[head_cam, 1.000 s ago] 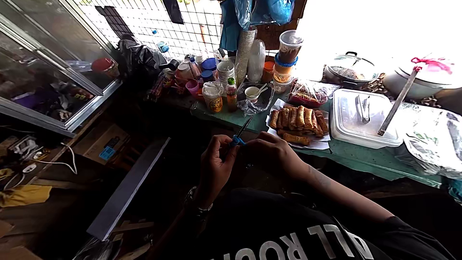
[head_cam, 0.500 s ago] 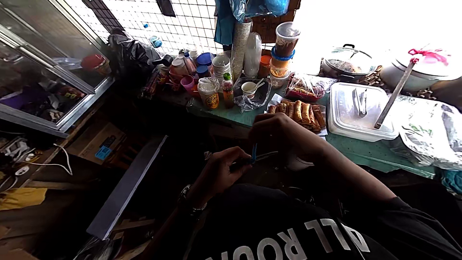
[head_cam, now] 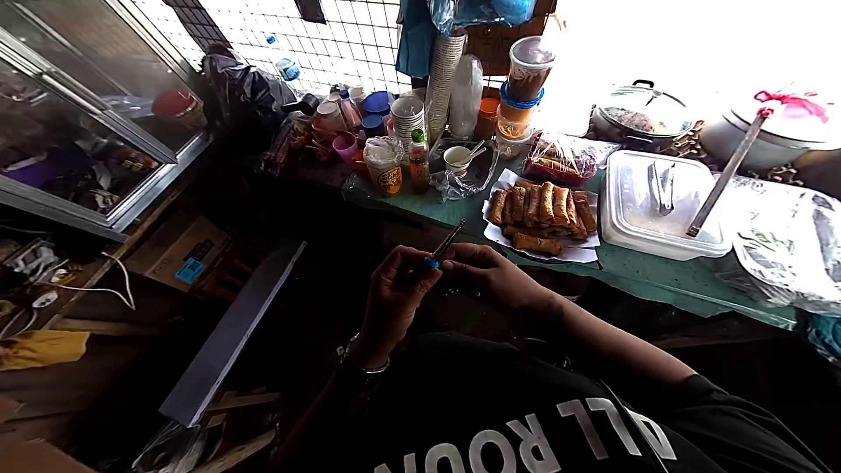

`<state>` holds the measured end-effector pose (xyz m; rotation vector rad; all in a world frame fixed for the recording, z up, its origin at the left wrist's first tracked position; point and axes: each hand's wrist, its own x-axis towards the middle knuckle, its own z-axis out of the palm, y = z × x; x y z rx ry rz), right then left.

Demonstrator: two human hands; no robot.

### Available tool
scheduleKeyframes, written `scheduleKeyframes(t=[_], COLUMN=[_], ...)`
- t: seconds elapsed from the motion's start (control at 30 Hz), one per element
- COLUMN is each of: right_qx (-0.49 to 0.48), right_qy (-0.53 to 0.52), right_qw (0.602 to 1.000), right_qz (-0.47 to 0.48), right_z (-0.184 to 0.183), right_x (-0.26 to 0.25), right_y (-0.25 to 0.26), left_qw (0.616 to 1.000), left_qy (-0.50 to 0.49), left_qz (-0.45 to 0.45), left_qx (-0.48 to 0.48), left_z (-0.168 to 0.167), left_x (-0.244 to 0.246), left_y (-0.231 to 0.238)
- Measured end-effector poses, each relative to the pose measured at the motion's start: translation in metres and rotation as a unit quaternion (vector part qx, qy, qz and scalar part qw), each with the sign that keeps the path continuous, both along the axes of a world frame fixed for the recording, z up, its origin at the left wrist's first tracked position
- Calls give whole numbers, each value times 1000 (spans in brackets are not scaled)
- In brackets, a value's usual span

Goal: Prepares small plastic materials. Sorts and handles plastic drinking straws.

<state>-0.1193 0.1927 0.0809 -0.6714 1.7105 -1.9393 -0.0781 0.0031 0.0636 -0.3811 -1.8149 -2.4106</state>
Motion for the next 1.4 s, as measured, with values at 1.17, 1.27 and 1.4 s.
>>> scheduleKeyframes(t=[1.17,1.27,1.4], right_qx=[89,69,211], right_qy=[-149,-172,194], right_qw=[985,982,941], right_qz=[-9,-26,-180], right_z=[-22,-31,-44], right_x=[1,6,17], right_y=[32,28,19], left_qw=[934,935,983], left_qy=[190,147,-52], left_qz=[-42,-11,2], left_qx=[-300,-321,-179], left_z=[-53,-40,-27], left_x=[-19,-12,-3], left_y=[2,10,34])
